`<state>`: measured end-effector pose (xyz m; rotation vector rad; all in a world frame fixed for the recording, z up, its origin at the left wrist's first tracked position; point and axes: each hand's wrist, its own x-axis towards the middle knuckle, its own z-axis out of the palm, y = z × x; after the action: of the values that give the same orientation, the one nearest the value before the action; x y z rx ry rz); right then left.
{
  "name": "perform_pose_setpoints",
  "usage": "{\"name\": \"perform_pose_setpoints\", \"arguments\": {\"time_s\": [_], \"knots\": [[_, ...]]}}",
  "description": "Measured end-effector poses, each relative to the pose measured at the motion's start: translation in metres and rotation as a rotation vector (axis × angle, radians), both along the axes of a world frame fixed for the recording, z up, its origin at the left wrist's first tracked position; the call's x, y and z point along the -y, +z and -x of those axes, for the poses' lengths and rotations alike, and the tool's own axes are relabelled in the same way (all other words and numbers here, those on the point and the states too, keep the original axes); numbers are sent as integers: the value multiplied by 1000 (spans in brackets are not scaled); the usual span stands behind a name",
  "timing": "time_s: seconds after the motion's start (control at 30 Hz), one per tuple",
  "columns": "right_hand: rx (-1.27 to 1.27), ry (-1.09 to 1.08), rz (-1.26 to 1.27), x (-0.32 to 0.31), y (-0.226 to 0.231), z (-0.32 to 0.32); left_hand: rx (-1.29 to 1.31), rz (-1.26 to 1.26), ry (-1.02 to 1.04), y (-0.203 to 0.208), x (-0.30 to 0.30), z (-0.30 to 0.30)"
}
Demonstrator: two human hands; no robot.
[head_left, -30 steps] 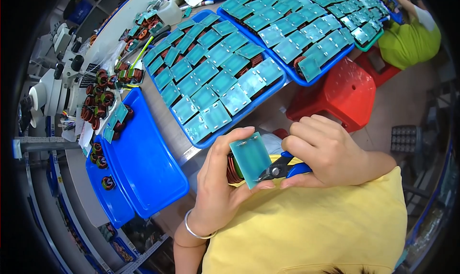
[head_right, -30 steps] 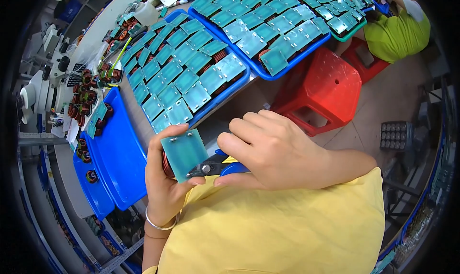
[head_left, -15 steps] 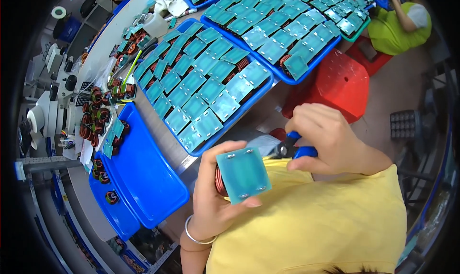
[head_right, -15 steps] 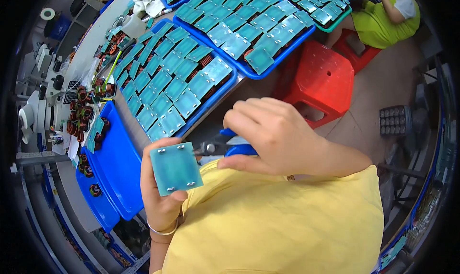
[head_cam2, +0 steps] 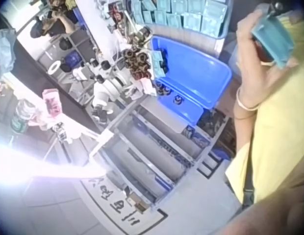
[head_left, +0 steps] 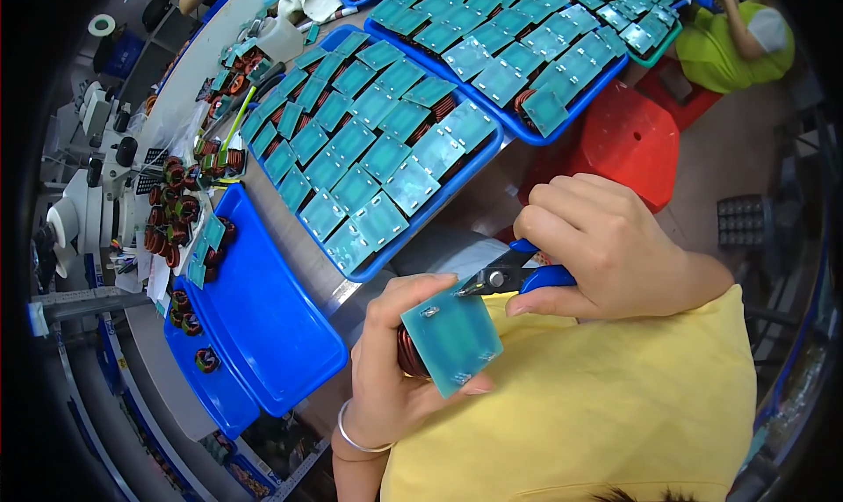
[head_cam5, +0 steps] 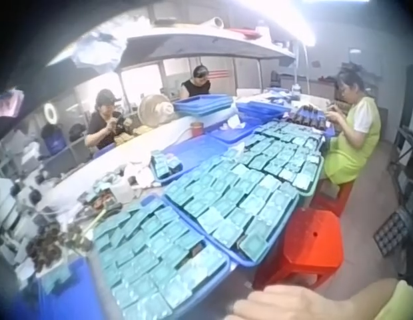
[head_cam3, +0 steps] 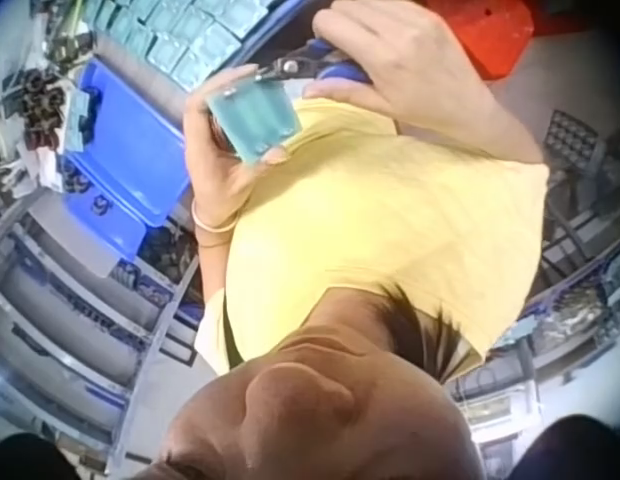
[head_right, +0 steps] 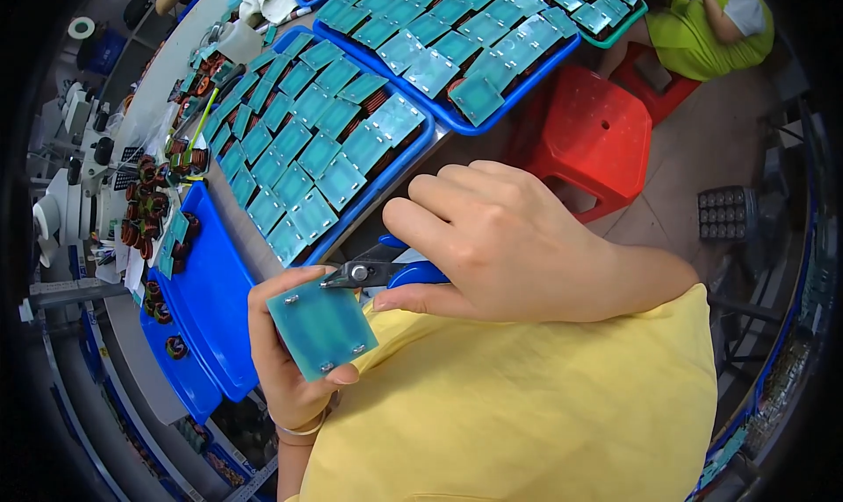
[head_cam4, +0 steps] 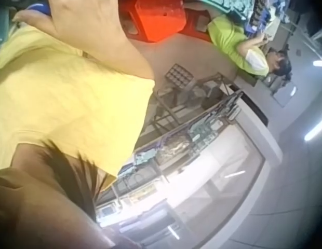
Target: Trimming excess leads from electronic components using pliers and sorting them into trays.
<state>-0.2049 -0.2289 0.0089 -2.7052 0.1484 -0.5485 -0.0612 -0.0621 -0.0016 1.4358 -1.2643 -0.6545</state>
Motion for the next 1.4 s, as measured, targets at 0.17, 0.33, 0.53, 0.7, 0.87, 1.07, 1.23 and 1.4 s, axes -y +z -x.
{"name": "perform_pose_setpoints", "arguments": {"time_s": [0.17, 0.33, 0.53, 0.7, 0.87, 1.07, 1.23, 1.4], "knots": [[-19, 10, 18, 3, 0, 1, 143, 47, -54, 3, 6, -3], [-39, 44, -71, 3, -18, 5, 135, 5, -56, 7, 10, 1], [-63, 17, -223, 5, -33, 14, 50, -166, -89, 4, 17, 4], [87, 5, -166, 0, -24, 10, -4, -140, -124, -2, 19, 9], [45, -22, -127, 0, -22, 13, 63, -141, -122, -2, 15, 6], [8, 5, -144, 0, -19, 12, 108, -124, -135, -1, 17, 5], [-39, 14, -123, 0, -15, 11, 82, -108, -124, 3, 18, 7], [-25, -1, -139, -2, -28, 13, 250, -128, -169, 13, 25, 5]]}}
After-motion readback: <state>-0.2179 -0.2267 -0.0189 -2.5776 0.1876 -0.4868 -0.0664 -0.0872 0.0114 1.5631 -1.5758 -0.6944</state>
